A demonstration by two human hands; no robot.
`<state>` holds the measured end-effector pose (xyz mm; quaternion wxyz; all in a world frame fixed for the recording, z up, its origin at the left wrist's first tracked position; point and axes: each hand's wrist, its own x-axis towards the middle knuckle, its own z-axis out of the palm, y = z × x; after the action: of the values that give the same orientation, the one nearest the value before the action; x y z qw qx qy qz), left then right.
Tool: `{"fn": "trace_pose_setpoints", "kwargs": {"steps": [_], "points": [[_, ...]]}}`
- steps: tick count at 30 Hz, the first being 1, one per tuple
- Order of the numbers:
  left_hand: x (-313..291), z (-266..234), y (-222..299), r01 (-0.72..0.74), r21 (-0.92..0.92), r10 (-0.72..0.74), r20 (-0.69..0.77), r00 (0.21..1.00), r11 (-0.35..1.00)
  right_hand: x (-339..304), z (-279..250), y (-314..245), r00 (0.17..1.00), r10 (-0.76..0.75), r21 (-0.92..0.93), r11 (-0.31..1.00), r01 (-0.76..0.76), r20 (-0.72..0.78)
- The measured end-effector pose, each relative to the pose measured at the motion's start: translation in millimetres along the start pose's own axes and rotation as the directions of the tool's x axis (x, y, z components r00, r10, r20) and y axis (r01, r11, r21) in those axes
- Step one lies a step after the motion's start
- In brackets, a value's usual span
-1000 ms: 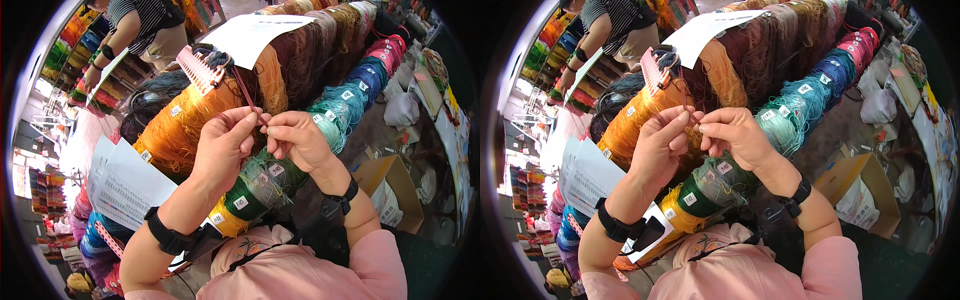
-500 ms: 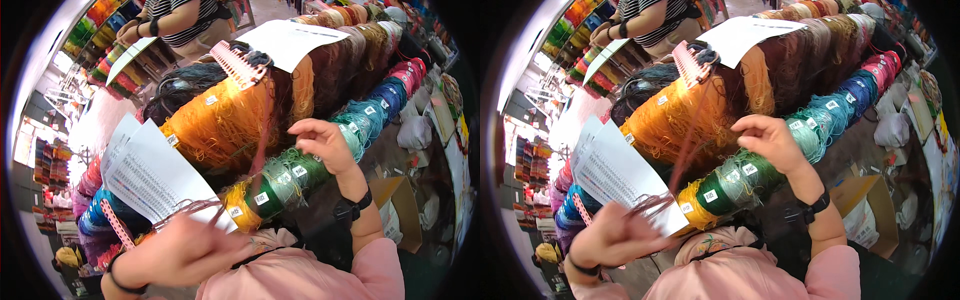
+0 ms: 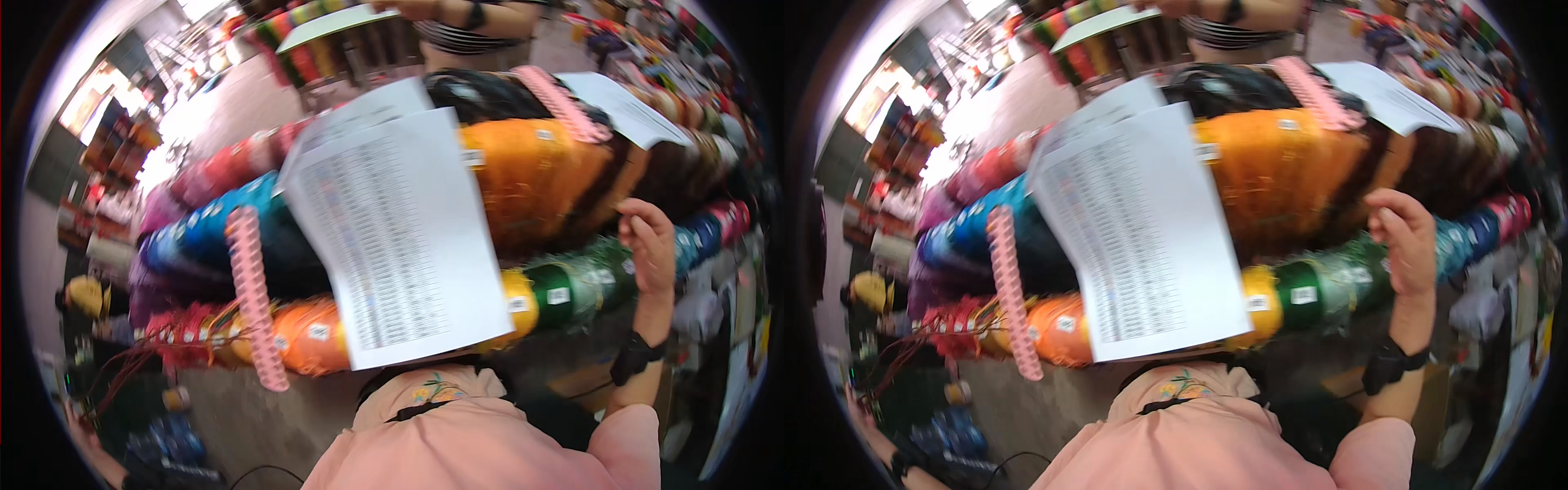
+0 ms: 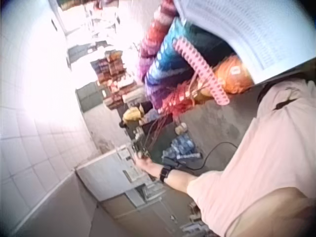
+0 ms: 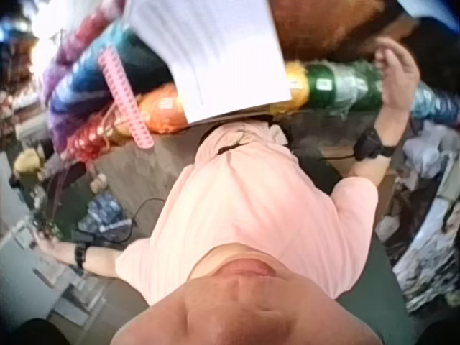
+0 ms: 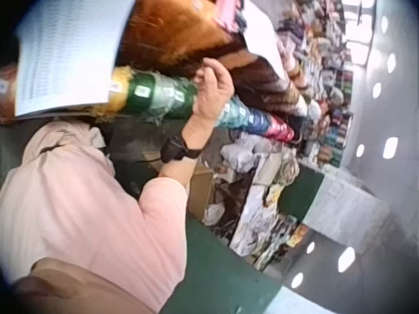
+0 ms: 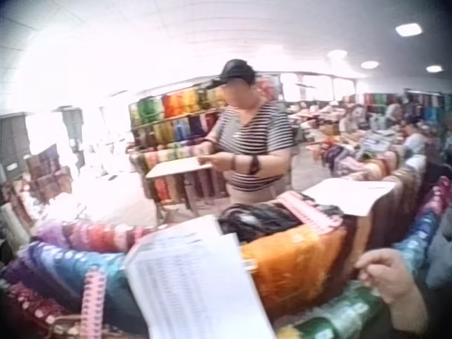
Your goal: The person pulls strands of thread from bundles on a rack, loops them through holes in a pink plastic organizer, and checks a printed chart. This process is repeated with different colors of thread while the person refers to the chart and handles the organizer by hand.
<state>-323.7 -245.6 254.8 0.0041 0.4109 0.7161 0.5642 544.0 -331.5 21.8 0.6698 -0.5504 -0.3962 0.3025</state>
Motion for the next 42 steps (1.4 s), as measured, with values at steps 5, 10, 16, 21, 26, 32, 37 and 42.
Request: {"fn": "trace_pose_setpoints", "kwargs": {"steps": [5, 10, 16, 21, 26, 32, 37, 42], "points": [[-86.3, 61.5, 48.3, -0.088, 0.227, -0.058, 0.566, 0.822, 0.97, 4.5, 84.6, -25.2, 0.978, -0.086, -0.147, 0.982, 0.115, 0.189], [-110.3, 129.9, 79.8, 0.008, 0.071, -0.069, 0.931, 0.359, 0.997, -10.8, 228.0, -81.7, 0.726, -0.187, -0.212, 0.882, 0.42, 0.662], [-97.2, 127.3, 53.0, -0.057, 0.029, -0.016, 0.973, 0.229, 0.998, -70.5, 467.8, -135.0, 0.416, -0.225, 0.011, 0.889, 0.458, 0.881], [-81.9, 131.1, 49.1, -0.116, -0.089, 0.114, 0.966, 0.234, 0.989, -91.5, 590.7, -135.8, 0.206, -0.297, 0.146, 0.831, 0.537, 0.933], [-34.5, 100.6, 24.5, 0.061, -0.22, 0.195, 0.94, 0.281, 0.974, -100.4, 629.2, -146.3, 0.144, -0.283, 0.146, 0.791, 0.594, 0.948], [1.3, 68.6, -14.4, 0.298, -0.531, 0.466, 0.844, 0.266, 0.793, -85.0, 597.7, -170.6, 0.233, -0.325, 0.102, 0.754, 0.648, 0.917], [-15.1, 112.1, -85.6, 0.355, -0.606, 0.349, 0.744, 0.57, 0.712, -57.5, 537.3, -179.7, 0.407, -0.353, -0.047, 0.704, 0.708, 0.843], [-29.6, 135.2, -127.8, 0.574, -0.595, 0.388, 0.803, 0.451, 0.562, -24.2, 475.4, -191.0, 0.545, -0.417, -0.172, 0.658, 0.733, 0.728]]}}
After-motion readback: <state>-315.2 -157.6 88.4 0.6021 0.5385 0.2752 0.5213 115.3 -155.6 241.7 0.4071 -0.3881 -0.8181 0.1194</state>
